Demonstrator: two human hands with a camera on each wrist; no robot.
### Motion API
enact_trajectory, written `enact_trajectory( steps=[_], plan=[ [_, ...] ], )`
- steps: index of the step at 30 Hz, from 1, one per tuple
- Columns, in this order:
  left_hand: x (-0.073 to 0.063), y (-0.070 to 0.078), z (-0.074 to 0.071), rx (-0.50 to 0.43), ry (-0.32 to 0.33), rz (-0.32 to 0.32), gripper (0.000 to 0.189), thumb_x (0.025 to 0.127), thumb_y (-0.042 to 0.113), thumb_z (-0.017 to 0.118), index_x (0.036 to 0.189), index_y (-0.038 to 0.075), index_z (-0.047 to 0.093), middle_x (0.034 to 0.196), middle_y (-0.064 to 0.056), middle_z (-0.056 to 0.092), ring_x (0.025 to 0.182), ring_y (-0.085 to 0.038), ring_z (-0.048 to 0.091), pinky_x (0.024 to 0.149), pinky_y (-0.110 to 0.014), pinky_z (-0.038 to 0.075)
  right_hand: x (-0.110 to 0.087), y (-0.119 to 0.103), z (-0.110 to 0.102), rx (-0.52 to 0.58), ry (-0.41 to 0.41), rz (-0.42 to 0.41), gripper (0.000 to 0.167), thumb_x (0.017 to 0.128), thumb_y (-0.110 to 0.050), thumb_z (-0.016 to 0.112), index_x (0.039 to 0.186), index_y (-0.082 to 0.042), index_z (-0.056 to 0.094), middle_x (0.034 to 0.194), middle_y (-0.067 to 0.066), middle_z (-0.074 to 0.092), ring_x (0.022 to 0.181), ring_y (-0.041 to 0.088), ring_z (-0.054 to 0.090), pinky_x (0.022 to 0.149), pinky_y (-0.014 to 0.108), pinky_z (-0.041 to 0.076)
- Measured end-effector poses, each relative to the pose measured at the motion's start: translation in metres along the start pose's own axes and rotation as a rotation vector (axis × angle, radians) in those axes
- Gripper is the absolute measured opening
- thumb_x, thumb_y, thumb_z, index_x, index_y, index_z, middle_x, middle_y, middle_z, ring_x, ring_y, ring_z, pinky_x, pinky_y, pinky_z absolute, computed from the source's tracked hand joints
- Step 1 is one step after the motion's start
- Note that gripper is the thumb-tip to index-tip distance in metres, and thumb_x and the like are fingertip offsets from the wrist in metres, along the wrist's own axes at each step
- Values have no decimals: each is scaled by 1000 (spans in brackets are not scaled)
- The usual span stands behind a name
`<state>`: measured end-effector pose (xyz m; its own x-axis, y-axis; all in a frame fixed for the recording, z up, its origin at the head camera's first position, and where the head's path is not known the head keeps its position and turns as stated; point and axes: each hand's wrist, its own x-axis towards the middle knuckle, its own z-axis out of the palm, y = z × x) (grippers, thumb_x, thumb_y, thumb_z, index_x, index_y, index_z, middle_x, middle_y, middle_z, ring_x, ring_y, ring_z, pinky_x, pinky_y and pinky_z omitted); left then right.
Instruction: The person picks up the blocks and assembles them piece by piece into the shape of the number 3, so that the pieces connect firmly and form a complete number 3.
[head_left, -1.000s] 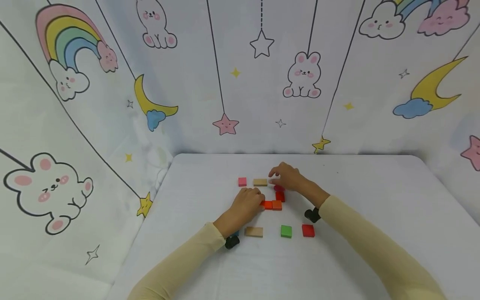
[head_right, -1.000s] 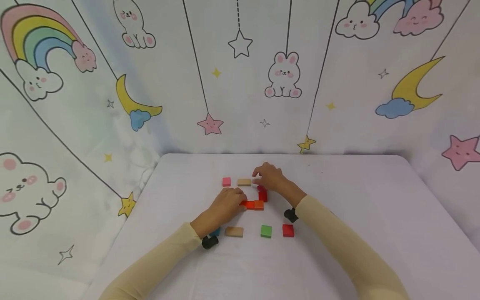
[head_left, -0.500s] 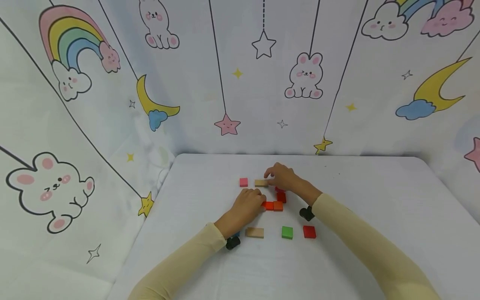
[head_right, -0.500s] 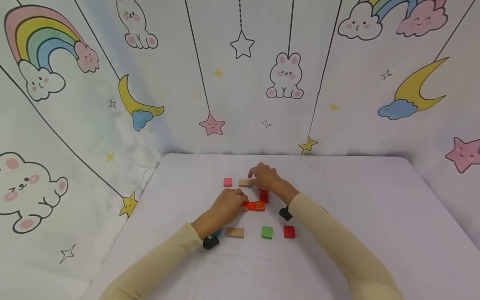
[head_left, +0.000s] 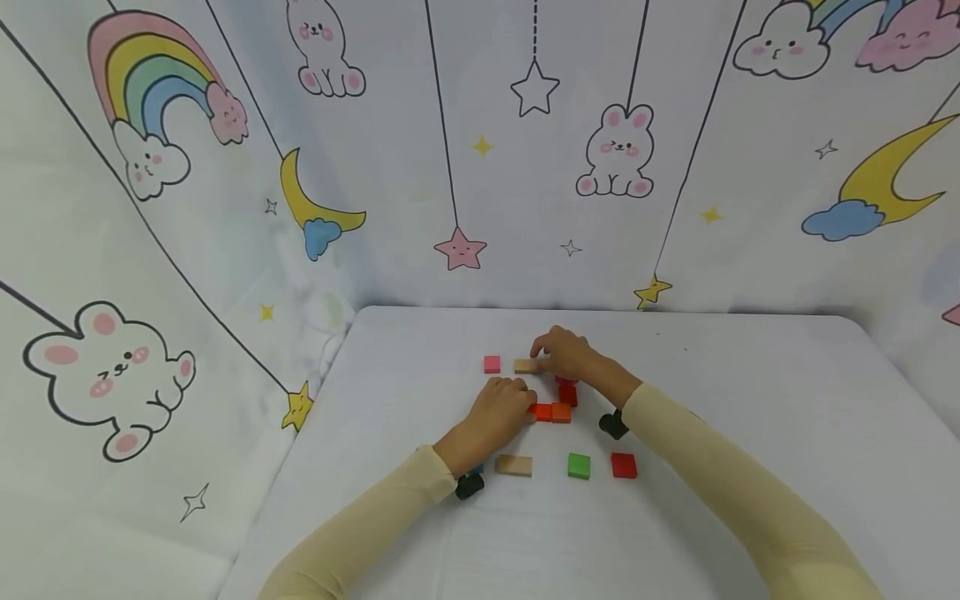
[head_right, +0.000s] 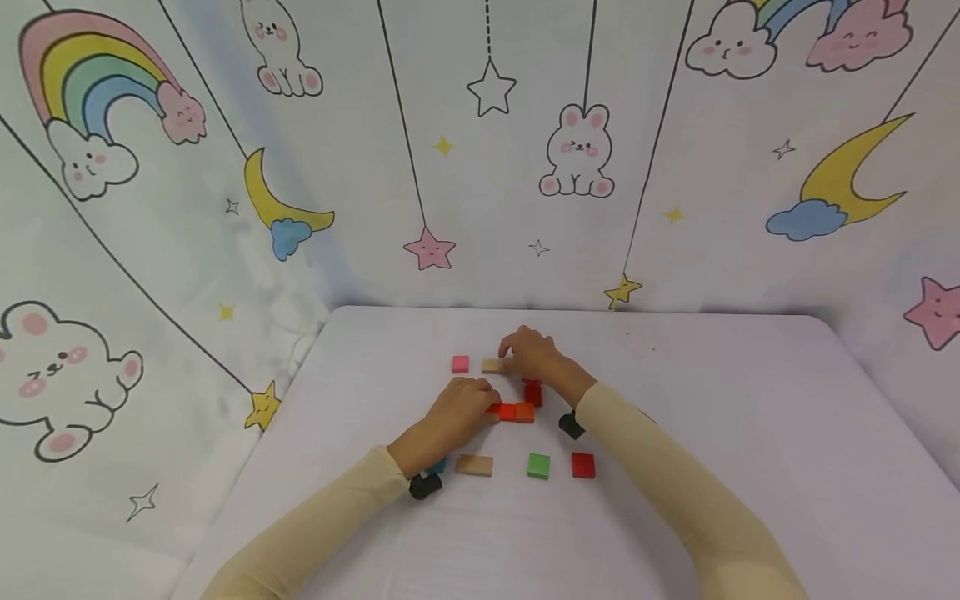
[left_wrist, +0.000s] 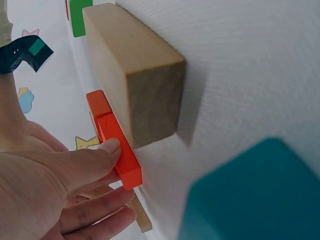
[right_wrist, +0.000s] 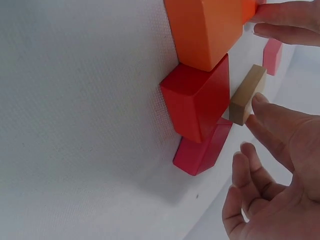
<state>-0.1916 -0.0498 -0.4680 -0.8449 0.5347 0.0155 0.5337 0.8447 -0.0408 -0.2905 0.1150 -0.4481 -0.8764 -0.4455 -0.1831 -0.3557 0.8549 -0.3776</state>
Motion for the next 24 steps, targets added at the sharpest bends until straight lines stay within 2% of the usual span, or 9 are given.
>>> enact_trajectory(
  steps=[6,24],
  plan=[
    [-1,1,-1,19,5,0,25,97,37,78,114,19,79,110,0,74,104,-17,68,99,-33,52,4,3,2,-1,-14,18,23,100,-24,74,120,-15,77,127,17,64,120,34,60,104,63,47],
    [-2,-1,2,13,41,8,25,96,36,79,114,19,79,110,0,75,102,-16,69,96,-32,52,9,8,0,-8,-48,-3,19,100,-21,74,116,-13,78,127,17,69,118,34,62,102,65,48]
  ],
)
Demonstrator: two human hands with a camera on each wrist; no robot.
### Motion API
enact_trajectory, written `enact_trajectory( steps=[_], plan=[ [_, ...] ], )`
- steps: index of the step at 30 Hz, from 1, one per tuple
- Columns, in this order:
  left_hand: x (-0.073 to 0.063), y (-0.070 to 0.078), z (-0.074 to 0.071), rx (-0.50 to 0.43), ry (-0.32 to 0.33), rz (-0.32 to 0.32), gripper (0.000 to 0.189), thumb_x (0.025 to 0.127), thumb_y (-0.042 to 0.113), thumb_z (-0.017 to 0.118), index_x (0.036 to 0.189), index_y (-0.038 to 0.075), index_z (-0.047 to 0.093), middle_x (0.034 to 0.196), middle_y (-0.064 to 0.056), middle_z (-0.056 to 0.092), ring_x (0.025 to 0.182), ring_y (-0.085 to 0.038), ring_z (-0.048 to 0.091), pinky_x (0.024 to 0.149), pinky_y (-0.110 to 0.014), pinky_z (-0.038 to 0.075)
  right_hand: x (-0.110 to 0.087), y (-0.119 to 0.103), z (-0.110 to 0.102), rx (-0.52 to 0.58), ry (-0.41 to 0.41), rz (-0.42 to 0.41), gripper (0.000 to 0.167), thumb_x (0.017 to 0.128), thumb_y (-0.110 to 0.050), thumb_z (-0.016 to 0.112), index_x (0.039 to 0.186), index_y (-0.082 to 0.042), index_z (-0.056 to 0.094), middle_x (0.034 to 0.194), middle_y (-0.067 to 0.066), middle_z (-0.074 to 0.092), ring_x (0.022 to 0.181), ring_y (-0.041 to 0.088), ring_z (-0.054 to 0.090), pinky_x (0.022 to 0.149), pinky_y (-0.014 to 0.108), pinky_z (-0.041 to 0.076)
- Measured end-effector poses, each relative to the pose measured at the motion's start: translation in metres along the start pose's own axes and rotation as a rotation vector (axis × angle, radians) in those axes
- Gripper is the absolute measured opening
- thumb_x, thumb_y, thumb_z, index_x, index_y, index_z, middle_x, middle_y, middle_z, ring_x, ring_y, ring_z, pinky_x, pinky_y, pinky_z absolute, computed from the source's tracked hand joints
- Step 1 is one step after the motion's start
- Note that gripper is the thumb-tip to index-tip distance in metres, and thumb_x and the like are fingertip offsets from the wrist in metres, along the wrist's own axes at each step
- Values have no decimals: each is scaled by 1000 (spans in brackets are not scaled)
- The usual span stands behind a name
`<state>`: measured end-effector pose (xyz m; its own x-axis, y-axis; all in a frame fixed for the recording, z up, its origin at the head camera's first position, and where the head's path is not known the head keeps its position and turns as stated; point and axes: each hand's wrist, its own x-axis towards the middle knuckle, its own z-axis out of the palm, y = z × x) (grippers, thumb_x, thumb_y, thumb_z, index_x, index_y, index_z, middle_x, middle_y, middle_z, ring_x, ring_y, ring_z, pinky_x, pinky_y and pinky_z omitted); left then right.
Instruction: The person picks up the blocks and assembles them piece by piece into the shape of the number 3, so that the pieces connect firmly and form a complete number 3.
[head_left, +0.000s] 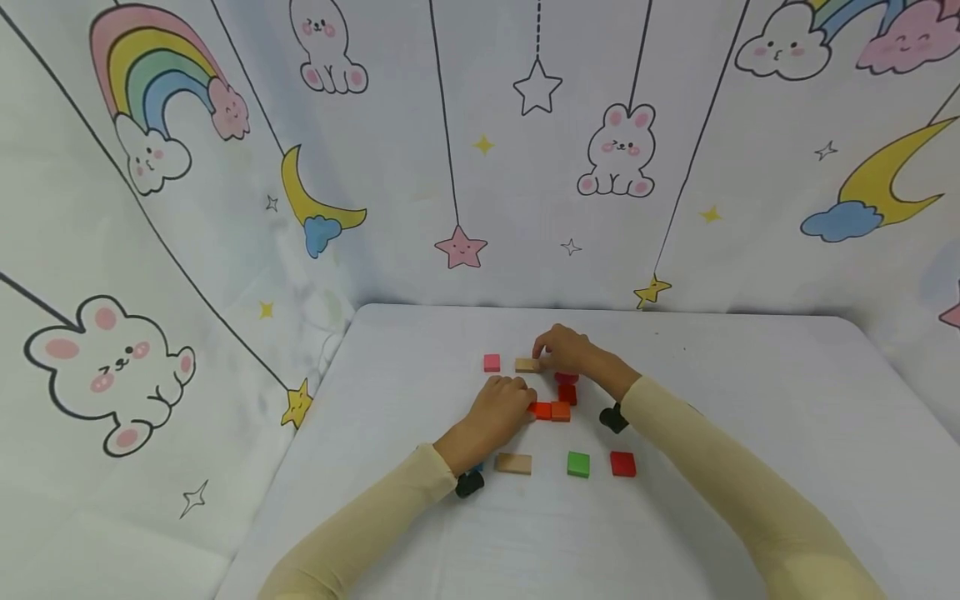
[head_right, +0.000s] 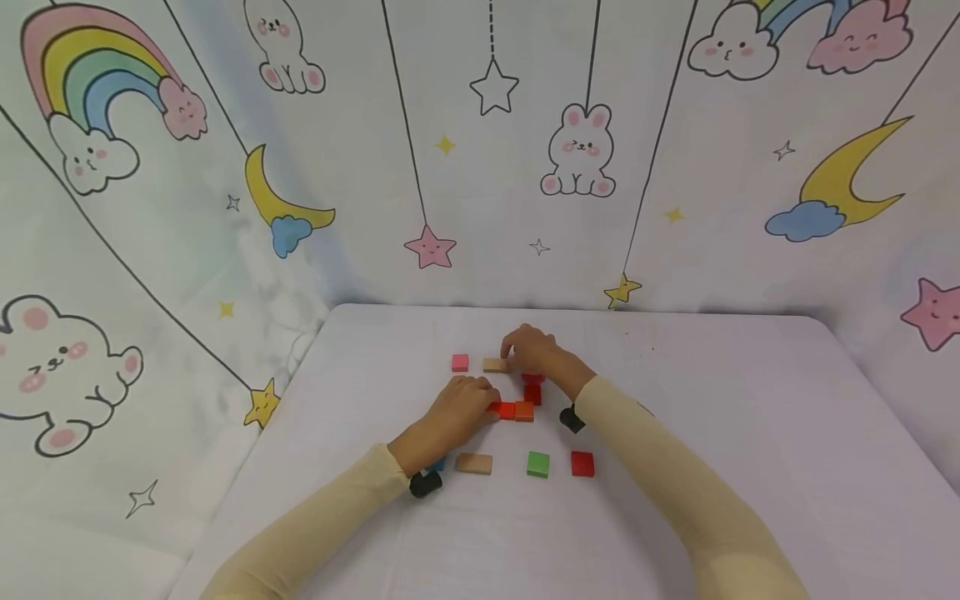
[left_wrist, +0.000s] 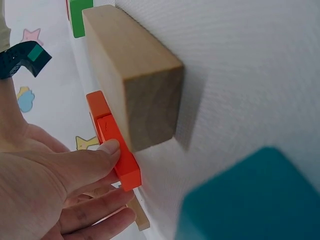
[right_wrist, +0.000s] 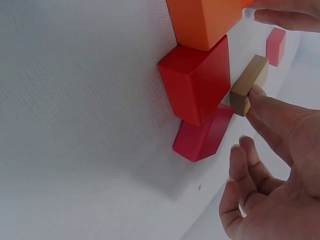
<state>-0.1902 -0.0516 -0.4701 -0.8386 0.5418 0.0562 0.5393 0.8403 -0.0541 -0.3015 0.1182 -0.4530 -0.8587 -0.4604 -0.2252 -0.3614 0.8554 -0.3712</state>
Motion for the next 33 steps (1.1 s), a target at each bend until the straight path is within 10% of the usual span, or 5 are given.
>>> enact_trajectory(
  steps=[33],
  plan=[
    [1,1,-2,-9,-20,-5,25,97,36,78,115,19,79,113,1,75,104,-17,69,98,-33,52,-6,11,-8,15,-60,2,16,99,-22,75,112,-15,80,121,13,71,114,31,62,98,60,47]
  ],
)
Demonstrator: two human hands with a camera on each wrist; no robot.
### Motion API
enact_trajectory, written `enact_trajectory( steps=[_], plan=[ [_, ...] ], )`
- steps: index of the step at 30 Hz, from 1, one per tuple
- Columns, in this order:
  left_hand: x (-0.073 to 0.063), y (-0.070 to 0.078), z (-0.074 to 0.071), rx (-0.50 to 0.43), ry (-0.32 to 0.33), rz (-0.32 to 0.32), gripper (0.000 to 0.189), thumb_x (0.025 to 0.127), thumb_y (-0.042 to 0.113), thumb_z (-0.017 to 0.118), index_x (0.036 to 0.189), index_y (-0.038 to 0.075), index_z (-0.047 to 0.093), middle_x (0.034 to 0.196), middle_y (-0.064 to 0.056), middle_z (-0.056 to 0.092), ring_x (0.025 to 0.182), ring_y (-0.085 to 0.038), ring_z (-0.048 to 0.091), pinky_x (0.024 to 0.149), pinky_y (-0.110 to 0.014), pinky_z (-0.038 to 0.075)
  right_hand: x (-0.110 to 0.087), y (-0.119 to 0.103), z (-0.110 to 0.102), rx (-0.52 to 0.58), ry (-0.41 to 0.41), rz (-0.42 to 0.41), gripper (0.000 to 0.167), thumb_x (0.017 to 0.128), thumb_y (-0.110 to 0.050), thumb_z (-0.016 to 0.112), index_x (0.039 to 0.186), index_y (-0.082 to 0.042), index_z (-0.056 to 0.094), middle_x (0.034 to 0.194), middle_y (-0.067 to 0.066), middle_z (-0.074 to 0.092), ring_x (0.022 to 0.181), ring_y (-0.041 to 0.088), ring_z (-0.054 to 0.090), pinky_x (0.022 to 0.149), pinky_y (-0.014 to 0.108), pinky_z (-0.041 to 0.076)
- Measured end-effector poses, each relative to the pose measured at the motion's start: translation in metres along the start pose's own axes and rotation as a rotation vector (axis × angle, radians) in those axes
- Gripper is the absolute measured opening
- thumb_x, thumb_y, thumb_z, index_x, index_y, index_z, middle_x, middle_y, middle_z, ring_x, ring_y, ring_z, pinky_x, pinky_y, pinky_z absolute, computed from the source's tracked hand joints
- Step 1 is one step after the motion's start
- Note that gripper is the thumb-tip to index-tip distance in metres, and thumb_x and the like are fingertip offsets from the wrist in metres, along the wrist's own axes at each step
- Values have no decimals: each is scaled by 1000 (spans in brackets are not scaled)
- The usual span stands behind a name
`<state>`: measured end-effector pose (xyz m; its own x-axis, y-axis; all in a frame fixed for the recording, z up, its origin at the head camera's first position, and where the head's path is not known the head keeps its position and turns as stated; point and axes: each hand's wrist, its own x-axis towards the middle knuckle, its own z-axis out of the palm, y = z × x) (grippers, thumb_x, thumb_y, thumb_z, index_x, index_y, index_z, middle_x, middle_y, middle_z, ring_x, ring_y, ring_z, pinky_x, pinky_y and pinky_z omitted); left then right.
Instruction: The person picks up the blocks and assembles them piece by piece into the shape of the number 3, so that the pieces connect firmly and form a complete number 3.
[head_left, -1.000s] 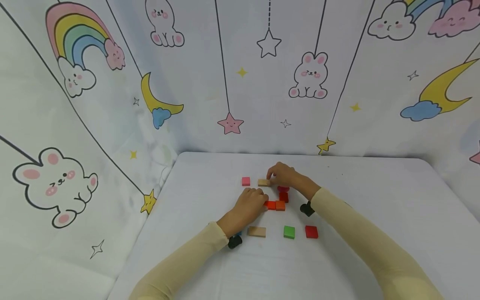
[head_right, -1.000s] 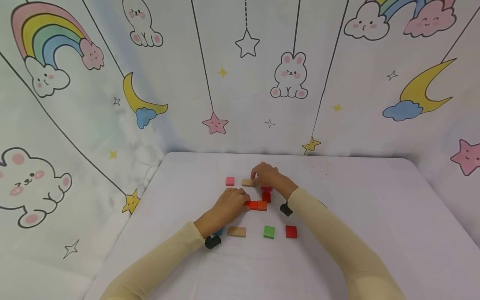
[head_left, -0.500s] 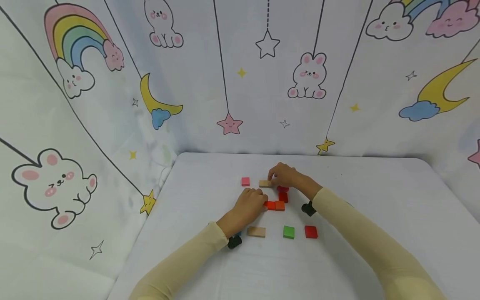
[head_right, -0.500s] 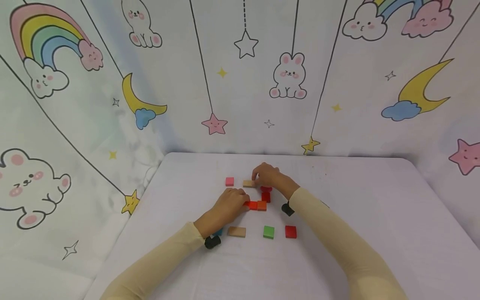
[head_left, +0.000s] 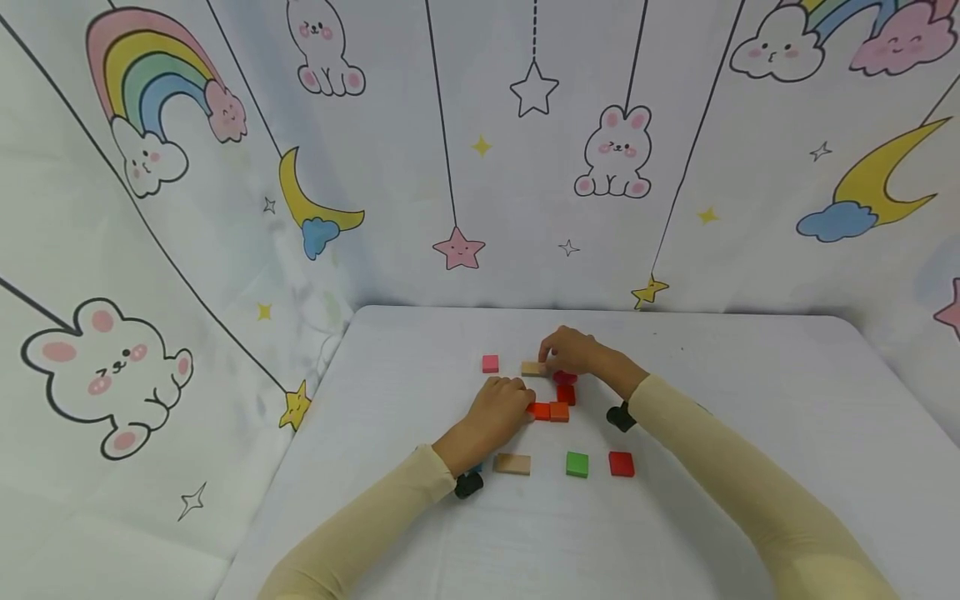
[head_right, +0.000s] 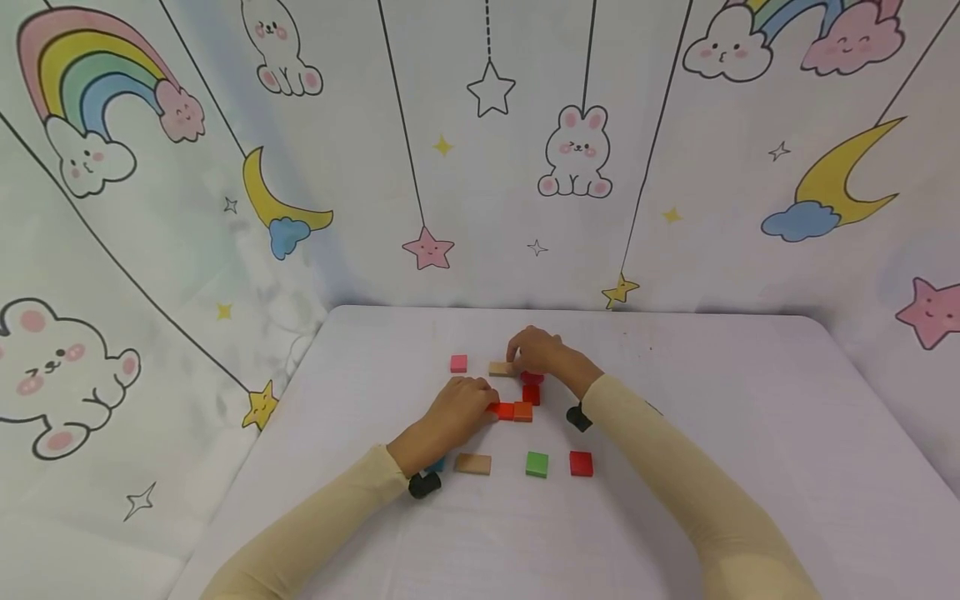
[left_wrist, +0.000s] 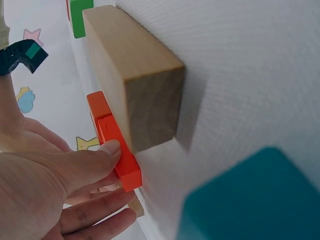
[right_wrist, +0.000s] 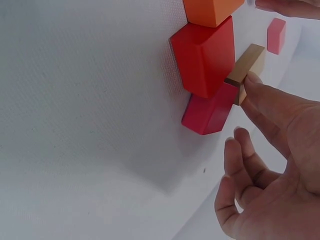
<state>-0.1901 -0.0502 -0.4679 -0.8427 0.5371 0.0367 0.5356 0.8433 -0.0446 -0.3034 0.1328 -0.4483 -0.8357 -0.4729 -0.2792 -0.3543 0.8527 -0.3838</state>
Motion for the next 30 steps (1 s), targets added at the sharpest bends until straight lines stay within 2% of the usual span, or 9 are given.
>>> enact_trajectory(
  steps=[30],
  plan=[
    [0,0,2,8,1,1,27,98,37,77,117,19,78,115,0,75,106,-17,68,99,-32,52,-9,-1,-4,-8,1,4,15,99,-22,74,110,-14,80,119,13,71,113,31,61,98,61,46]
  ],
)
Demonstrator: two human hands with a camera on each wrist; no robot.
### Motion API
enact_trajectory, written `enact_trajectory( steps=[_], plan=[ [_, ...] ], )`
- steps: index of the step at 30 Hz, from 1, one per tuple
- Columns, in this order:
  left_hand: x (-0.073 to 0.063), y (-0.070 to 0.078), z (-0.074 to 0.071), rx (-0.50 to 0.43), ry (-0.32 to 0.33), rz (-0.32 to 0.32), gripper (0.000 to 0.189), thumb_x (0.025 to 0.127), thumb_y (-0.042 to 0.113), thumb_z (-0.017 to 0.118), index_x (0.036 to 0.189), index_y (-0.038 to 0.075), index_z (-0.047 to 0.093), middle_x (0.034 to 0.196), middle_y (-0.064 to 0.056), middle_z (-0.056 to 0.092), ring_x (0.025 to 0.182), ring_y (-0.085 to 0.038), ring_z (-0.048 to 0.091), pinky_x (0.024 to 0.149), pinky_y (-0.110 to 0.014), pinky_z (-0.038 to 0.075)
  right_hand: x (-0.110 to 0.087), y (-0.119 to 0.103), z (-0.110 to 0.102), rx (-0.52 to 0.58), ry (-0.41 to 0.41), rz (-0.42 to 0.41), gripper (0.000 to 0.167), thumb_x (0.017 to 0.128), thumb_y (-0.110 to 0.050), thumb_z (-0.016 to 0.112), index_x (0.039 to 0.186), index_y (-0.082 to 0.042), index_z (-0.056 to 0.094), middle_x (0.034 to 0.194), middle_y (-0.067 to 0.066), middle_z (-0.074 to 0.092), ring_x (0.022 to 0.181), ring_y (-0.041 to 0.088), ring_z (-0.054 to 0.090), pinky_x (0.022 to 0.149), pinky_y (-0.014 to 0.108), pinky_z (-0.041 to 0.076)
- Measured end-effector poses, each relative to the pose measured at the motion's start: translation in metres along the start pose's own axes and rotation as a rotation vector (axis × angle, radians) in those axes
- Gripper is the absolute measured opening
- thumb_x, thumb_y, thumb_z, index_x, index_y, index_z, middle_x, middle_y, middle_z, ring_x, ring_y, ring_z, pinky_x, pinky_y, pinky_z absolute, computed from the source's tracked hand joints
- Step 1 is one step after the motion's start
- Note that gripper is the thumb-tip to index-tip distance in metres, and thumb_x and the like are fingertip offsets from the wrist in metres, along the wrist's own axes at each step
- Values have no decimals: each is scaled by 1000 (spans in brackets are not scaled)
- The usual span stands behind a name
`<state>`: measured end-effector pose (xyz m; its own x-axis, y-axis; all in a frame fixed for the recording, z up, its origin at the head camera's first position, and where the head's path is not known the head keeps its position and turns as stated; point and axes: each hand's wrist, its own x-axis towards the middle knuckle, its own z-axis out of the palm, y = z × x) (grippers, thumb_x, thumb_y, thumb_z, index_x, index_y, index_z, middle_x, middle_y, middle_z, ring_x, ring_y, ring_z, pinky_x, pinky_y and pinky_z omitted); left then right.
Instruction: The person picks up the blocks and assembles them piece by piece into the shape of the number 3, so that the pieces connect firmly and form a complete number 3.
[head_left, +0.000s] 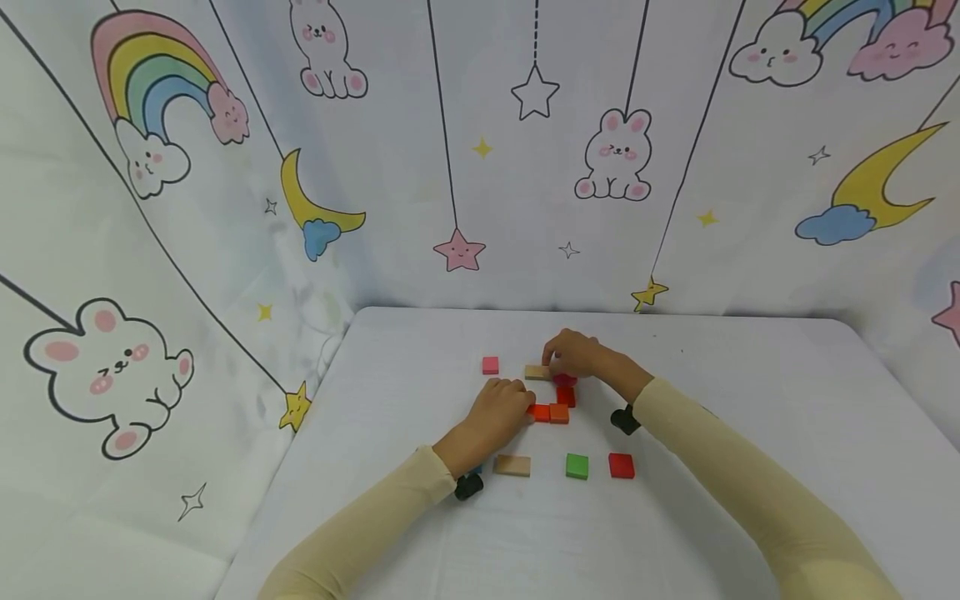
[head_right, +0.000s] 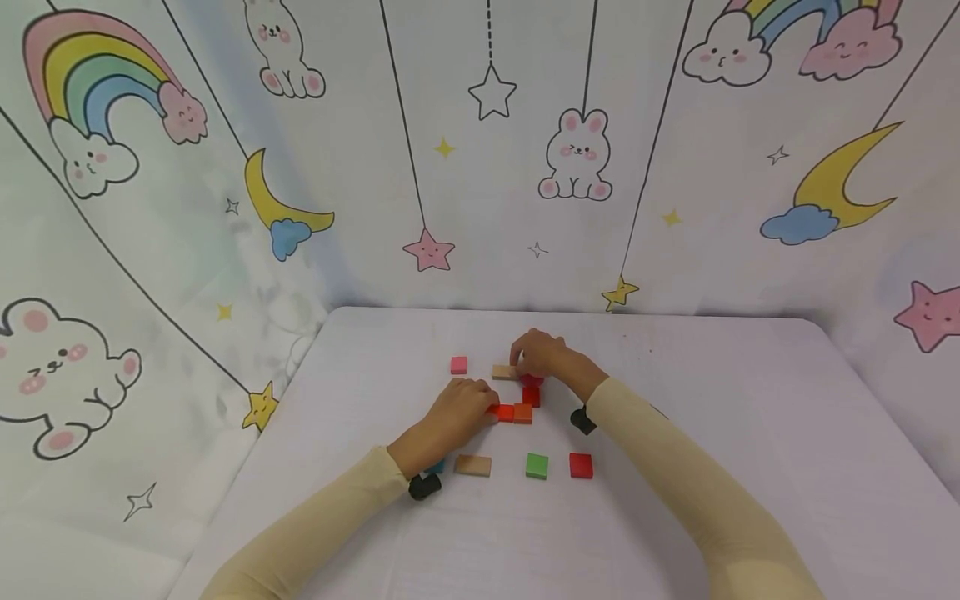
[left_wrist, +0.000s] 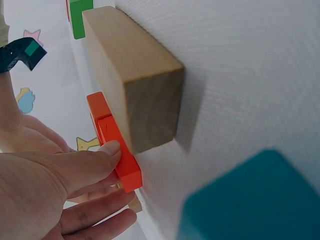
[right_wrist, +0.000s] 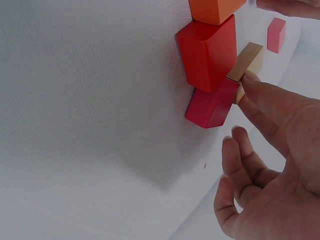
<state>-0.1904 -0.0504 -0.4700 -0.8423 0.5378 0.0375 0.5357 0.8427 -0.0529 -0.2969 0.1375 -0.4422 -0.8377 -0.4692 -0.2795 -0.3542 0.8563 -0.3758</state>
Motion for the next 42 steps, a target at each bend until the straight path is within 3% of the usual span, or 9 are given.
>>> enact_trajectory(
  steps=[11,19,29,42],
  plan=[
    [-2,-1,1,-1,19,12,26,97,36,78,117,19,79,115,0,75,105,-17,69,97,-32,52,1,1,1,2,3,-3,17,99,-25,75,112,-14,79,121,14,70,113,31,61,98,60,46],
    [-2,-3,1,-8,30,6,25,97,36,78,115,18,79,113,0,75,103,-17,69,97,-32,52,9,-10,6,2,34,6,31,97,-31,76,122,-12,74,126,18,62,115,32,60,100,62,47],
    [-3,-2,1,-10,48,15,25,96,35,80,114,18,79,115,0,76,109,-19,70,100,-35,52,19,-28,26,-25,148,-76,42,98,-34,76,133,-12,68,131,20,58,110,31,59,99,61,48],
    [-4,-3,2,16,90,24,25,95,36,81,111,17,81,114,1,77,116,-18,69,100,-34,53,31,-53,29,-46,163,-138,43,98,-33,76,135,-14,69,130,18,59,118,32,59,99,58,46]
  ],
)
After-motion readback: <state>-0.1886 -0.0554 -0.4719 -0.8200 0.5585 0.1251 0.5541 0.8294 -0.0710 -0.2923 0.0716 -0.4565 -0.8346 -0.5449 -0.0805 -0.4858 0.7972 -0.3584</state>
